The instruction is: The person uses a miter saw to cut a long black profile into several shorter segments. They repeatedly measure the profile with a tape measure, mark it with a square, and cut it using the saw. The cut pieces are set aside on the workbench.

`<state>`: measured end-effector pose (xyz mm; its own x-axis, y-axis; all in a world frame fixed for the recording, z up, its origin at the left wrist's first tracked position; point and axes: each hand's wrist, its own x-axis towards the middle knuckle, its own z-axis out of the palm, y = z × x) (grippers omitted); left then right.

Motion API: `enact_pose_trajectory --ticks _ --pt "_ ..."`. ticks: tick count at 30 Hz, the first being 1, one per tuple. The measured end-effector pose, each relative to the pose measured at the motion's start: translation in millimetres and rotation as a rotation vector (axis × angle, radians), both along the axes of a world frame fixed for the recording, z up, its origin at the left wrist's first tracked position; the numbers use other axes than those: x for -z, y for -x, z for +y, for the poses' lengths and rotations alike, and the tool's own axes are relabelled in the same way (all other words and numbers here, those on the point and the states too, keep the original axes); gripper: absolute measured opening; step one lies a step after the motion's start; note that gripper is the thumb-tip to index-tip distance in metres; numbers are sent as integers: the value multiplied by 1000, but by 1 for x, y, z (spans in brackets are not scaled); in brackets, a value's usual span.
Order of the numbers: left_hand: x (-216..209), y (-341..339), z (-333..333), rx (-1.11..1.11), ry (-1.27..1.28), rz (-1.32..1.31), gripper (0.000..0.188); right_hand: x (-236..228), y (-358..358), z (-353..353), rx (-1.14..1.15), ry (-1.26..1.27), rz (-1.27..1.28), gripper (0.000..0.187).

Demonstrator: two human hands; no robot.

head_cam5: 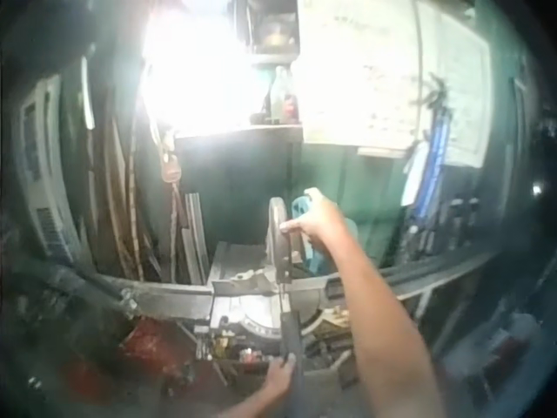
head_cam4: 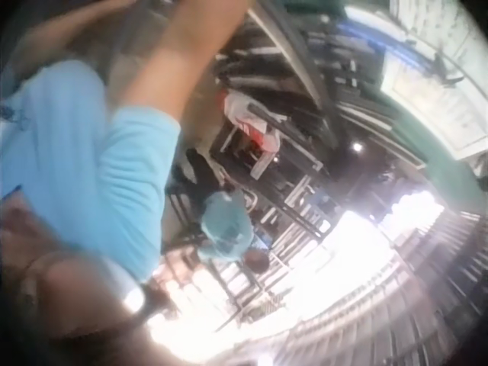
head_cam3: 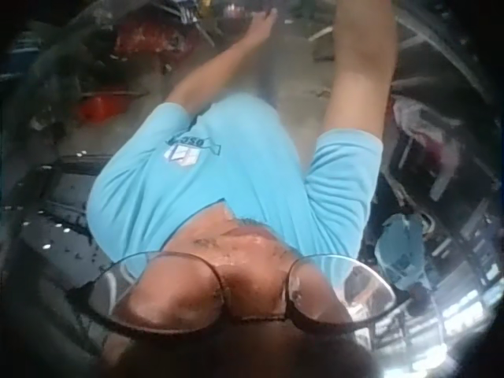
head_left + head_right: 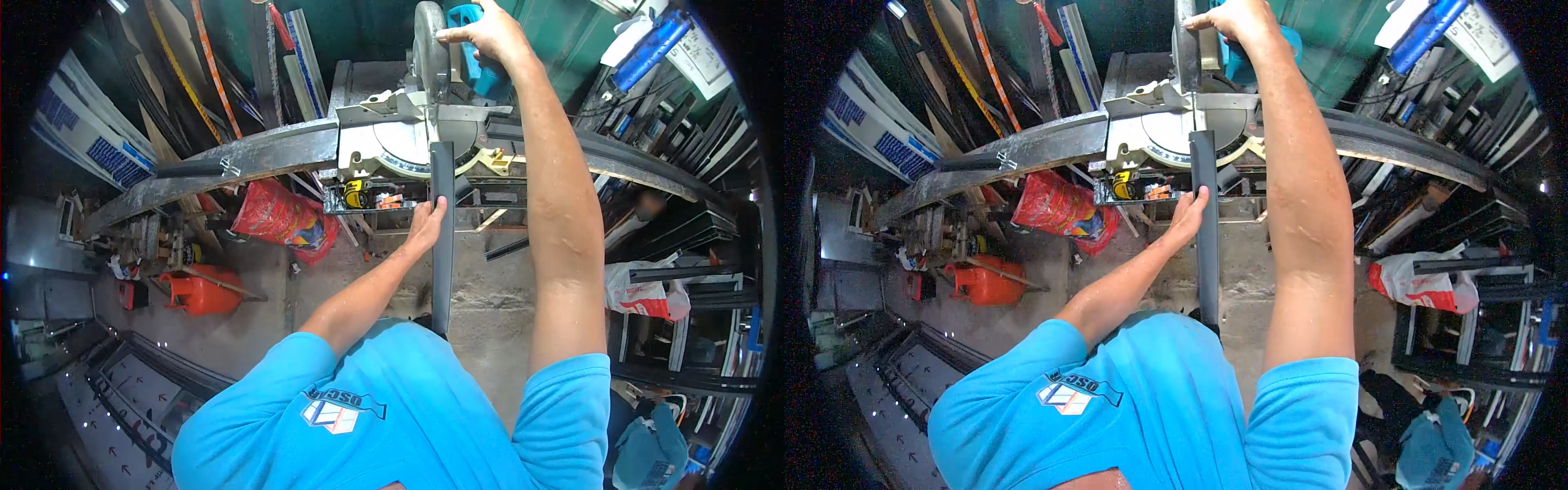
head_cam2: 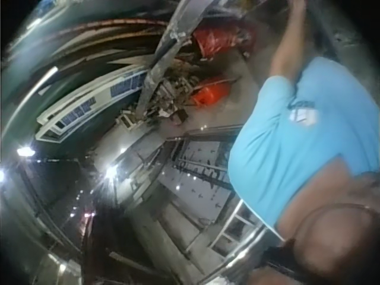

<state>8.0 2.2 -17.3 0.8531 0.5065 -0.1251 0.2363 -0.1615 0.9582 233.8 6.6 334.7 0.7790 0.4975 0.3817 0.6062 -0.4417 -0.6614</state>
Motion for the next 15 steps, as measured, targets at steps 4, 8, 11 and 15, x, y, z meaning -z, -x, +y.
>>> enact_pose_trajectory --ticks 4,8,11,15 --pt "-19 4 -3 3 61 46 69 -12 24 -14 -72 -34 157 102" --pt "-18 5 -8 -17 11 83 68 10 13 -8 -5 -45 33 103" --pt "-13 8 -23 -105 -58 67 67 19 14 -11 -3 -42 -5 103" --pt "9 7 -19 -118 -116 82 70 22 20 -9 12 -27 -43 103"
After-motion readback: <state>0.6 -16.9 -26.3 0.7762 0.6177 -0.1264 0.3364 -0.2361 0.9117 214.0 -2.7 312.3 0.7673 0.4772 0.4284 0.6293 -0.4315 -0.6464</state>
